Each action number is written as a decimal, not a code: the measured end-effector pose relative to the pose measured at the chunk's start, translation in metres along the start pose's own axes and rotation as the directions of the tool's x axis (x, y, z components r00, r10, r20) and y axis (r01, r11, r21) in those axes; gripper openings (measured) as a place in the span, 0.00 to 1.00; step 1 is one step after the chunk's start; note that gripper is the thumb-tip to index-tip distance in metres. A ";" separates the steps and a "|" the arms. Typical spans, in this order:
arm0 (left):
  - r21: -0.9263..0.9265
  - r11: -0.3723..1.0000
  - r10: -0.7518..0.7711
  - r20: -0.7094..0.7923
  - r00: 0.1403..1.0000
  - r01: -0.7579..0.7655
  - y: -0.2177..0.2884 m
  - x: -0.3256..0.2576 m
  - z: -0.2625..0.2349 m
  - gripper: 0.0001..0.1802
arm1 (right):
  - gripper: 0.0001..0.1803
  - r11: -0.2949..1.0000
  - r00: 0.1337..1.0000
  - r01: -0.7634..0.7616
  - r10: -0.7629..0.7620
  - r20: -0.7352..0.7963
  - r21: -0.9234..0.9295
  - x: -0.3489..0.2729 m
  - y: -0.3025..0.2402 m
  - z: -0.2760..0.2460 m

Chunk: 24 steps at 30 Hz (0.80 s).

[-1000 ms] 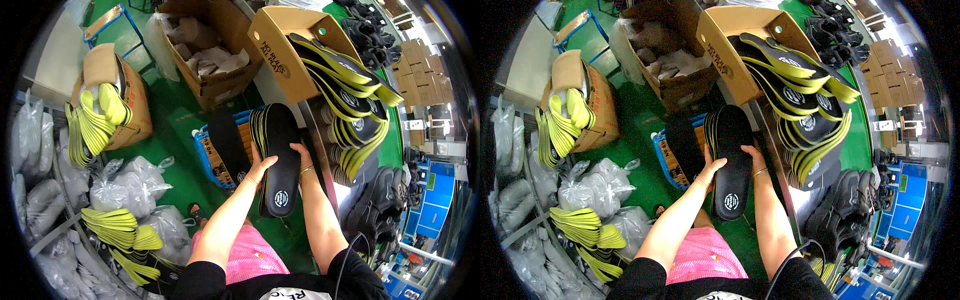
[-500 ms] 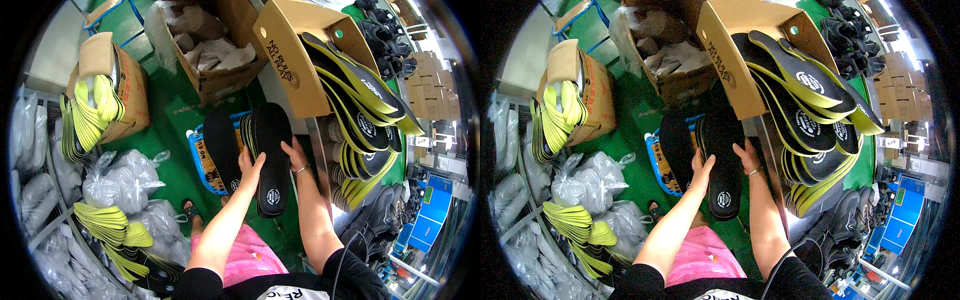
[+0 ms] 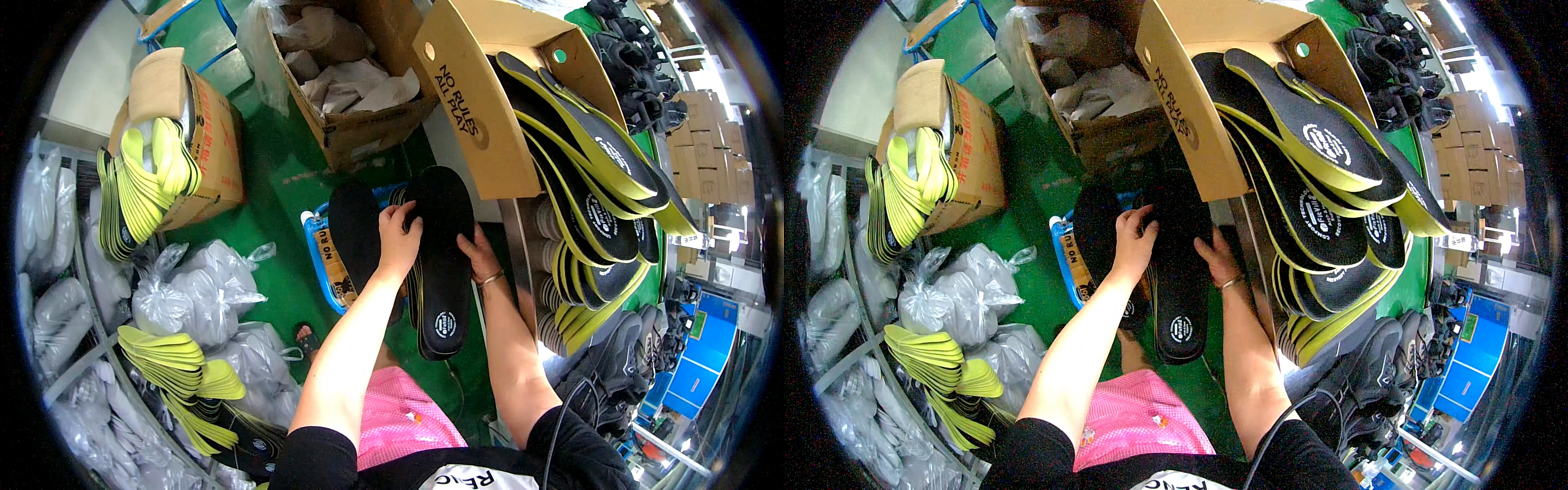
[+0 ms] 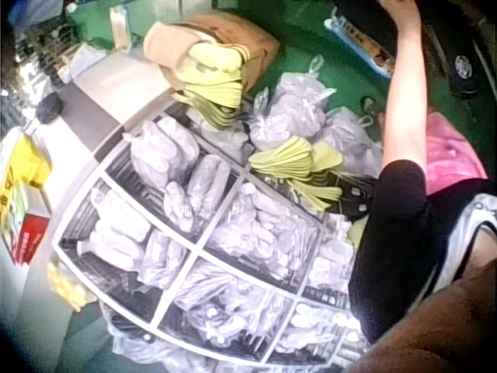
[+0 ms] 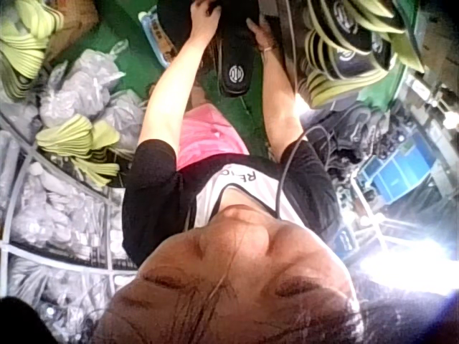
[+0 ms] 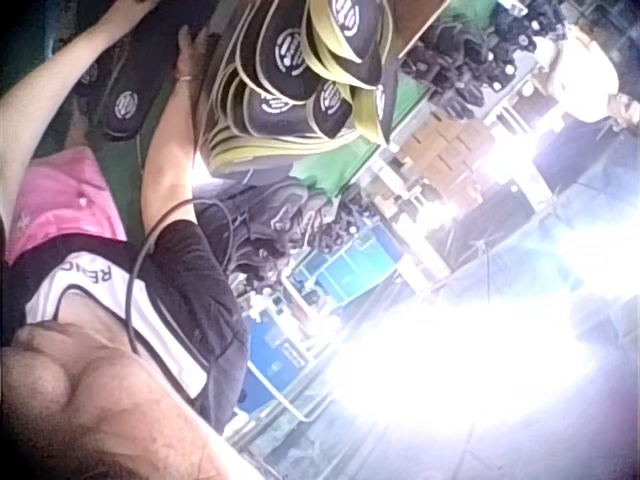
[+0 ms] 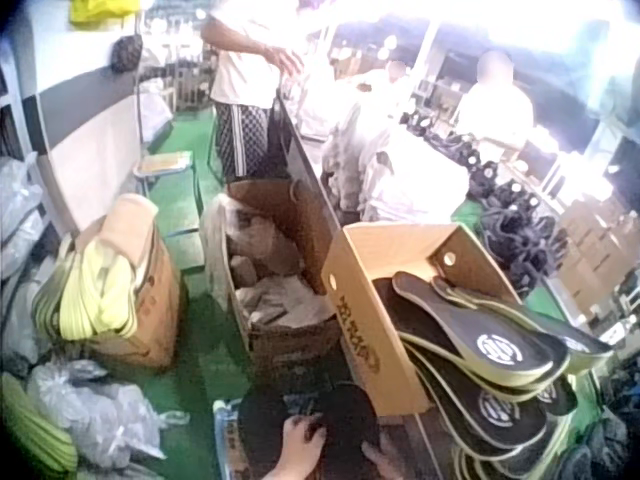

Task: The person places insoles into black and brown shoes on an assembly line. They pick up insoles from a nearby container and insert them one by one into the shoes, then place the paired items back on the conveyor belt.

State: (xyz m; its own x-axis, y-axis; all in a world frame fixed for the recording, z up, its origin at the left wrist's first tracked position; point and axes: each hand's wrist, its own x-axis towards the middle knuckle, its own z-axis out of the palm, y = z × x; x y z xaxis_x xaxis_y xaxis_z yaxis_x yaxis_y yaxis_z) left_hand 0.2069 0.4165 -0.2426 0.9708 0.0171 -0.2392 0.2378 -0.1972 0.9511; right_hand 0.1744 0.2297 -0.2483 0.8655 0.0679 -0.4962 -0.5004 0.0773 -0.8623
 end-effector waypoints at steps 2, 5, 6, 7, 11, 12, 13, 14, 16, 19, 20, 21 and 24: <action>-0.062 0.997 -0.034 -0.003 0.999 0.033 0.001 0.002 0.003 0.20 | 0.42 0.997 1.000 0.007 -0.008 -0.022 -0.071 0.001 -0.004 0.000; 0.067 0.998 0.014 -0.090 0.996 -0.008 -0.007 -0.002 -0.007 0.23 | 0.42 0.886 0.998 0.033 -0.051 -0.026 -0.463 0.010 -0.015 0.017; 0.147 0.987 0.085 -0.150 0.985 -0.063 -0.014 -0.007 -0.003 0.26 | 0.42 0.805 0.986 0.070 -0.143 -0.079 -0.589 0.007 -0.023 0.026; 0.192 0.980 0.097 -0.198 0.975 -0.058 -0.020 -0.015 0.003 0.26 | 0.40 0.750 0.982 0.052 -0.159 -0.103 -0.660 0.007 -0.025 0.028; -0.027 0.998 -0.066 -0.052 0.996 0.065 -0.007 -0.046 0.009 0.34 | 0.33 0.728 0.996 -0.033 -0.033 -0.083 -0.685 0.003 -0.032 0.019; -0.046 0.984 -0.168 0.047 0.985 0.170 0.000 -0.054 0.009 0.38 | 0.32 0.621 0.988 0.060 -0.147 -0.041 -0.781 0.006 -0.024 0.010; -0.105 0.967 -0.217 0.123 0.968 0.230 0.009 -0.062 -0.001 0.38 | 0.32 0.608 0.989 0.048 -0.139 -0.046 -0.793 0.010 -0.016 -0.003; -0.059 0.964 -0.248 0.131 0.960 0.258 0.018 -0.073 -0.008 0.37 | 0.32 0.571 0.995 0.031 -0.098 -0.031 -0.821 0.009 -0.022 0.002; -0.111 0.967 -0.218 0.107 0.970 0.230 0.017 -0.101 -0.022 0.35 | 0.33 0.496 0.997 0.034 -0.078 -0.006 -0.867 0.021 -0.018 -0.007; -0.226 0.971 -0.098 -0.099 0.990 0.073 0.013 -0.165 -0.058 0.24 | 0.39 0.362 0.982 -0.172 -0.006 -0.186 -0.916 0.045 -0.006 -0.042; -0.217 0.975 -0.084 -0.144 0.986 0.051 0.012 -0.189 -0.082 0.20 | 0.39 0.478 0.990 -0.113 -0.018 -0.139 -0.871 0.047 -0.002 -0.054; -0.179 0.982 -0.010 -0.340 0.940 -0.054 0.003 -0.222 -0.101 0.17 | 0.38 0.582 0.994 -0.056 -0.043 -0.099 -0.811 0.045 -0.002 -0.068; -0.074 0.987 -0.155 -0.707 0.690 0.146 -0.053 -0.321 -0.176 0.12 | 0.42 0.553 0.992 -0.043 -0.078 -0.104 -0.832 0.028 -0.016 -0.051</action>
State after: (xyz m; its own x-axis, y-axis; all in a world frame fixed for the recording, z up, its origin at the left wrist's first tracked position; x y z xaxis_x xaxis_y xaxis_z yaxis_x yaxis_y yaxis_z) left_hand -0.1121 0.5941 -0.1816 0.6553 0.7349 -0.1745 0.3787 -0.1198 0.9177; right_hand 0.2081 0.1794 -0.2534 0.8995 -0.0420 -0.4349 -0.2977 -0.7875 -0.5396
